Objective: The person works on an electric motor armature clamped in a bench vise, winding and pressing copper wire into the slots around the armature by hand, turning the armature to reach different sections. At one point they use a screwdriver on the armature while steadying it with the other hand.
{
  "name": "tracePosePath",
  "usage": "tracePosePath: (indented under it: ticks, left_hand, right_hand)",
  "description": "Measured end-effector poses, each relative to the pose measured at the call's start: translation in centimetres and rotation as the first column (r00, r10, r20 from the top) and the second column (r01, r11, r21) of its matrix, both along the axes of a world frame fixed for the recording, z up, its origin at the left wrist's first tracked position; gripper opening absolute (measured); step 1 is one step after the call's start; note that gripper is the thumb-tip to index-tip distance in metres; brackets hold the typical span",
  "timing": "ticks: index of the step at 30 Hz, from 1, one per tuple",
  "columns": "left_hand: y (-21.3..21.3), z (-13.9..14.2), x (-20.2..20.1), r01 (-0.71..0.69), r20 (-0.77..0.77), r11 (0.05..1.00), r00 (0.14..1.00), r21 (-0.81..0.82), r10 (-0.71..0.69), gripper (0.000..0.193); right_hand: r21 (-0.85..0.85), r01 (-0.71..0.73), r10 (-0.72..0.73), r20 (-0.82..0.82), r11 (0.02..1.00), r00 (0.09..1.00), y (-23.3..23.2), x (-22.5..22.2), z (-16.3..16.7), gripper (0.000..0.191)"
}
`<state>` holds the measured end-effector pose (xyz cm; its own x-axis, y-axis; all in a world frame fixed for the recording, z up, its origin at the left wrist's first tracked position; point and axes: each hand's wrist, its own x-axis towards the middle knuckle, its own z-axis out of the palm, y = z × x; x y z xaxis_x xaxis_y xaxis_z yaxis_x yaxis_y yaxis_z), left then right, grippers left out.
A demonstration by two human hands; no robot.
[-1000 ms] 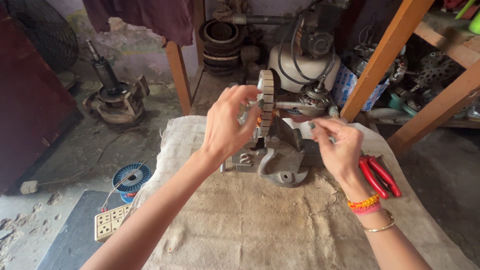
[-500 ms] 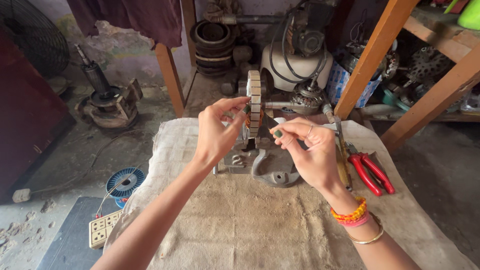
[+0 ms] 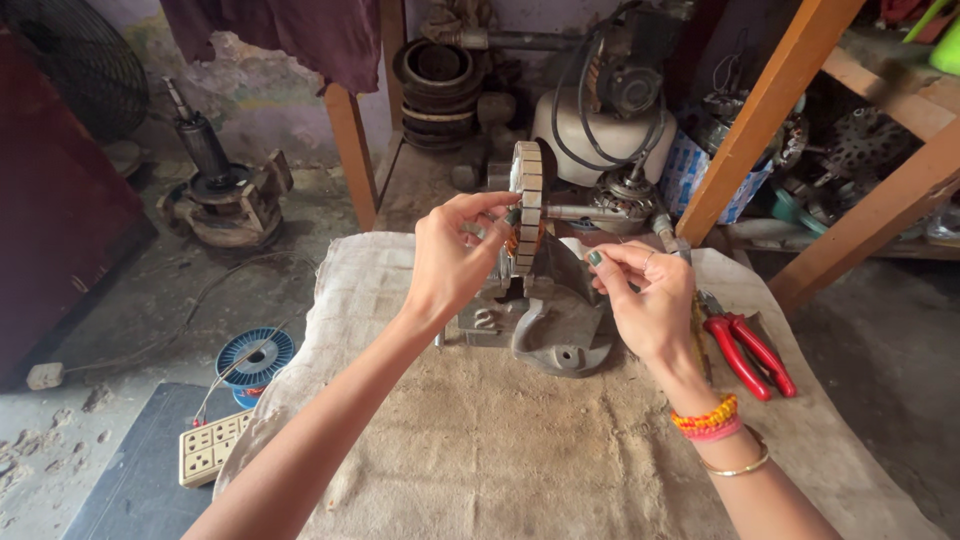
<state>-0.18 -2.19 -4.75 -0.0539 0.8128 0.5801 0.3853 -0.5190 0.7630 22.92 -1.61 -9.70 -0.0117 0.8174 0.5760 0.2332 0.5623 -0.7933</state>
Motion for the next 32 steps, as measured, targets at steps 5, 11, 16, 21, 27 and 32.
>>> tracePosePath:
  ticks: [5, 11, 16, 21, 27, 32]
  left_hand:
    - [0.1, 0.1, 0.0, 0.011, 0.004, 1.0, 1.0, 0.027, -0.011, 0.034]
    - [-0.5, 0.5, 0.2, -0.054, 0.046, 0.996, 0.997, -0.067, 0.057, 0.032]
    - [-0.5, 0.0, -0.1, 0.093, 0.237, 0.97, 0.971, -0.225, -0.038, 0.032]
    - [1.1, 0.5, -1.0, 0.268, 0.395, 0.925, 0.907, -0.269, -0.148, 0.039]
    - [0.8, 1.3, -1.6, 0.28, 0.428, 0.832, 0.902, -0.479, -0.058, 0.033]
    - [2.7, 0.5, -1.9, 0.388, 0.402, 0.8, 0.893, -0.457, -0.204, 0.029]
  right_hand:
    - [-0.014, -0.047, 0.046, -0.059, 0.999, 0.997, 1.4, -0.1, -0.4, 0.014]
    - [-0.08, -0.183, 0.182, -0.024, 0.98, 0.983, -1.9, -2.2, 1.2, 0.014]
    - [0.181, -0.189, 0.15, 0.213, 0.965, 0.966, -4.8, -3.8, 2.9, 0.011]
    - [0.264, -0.18, 0.111, 0.256, 0.948, 0.96, -5.0, -4.9, 4.3, 0.01]
    - [0.309, -0.199, 0.111, 0.28, 0.93, 0.953, -5.0, -5.0, 4.3, 0.013]
    - [0.404, -0.193, 0.058, 0.324, 0.894, 0.944, -5.1, -5.5, 4.3, 0.013]
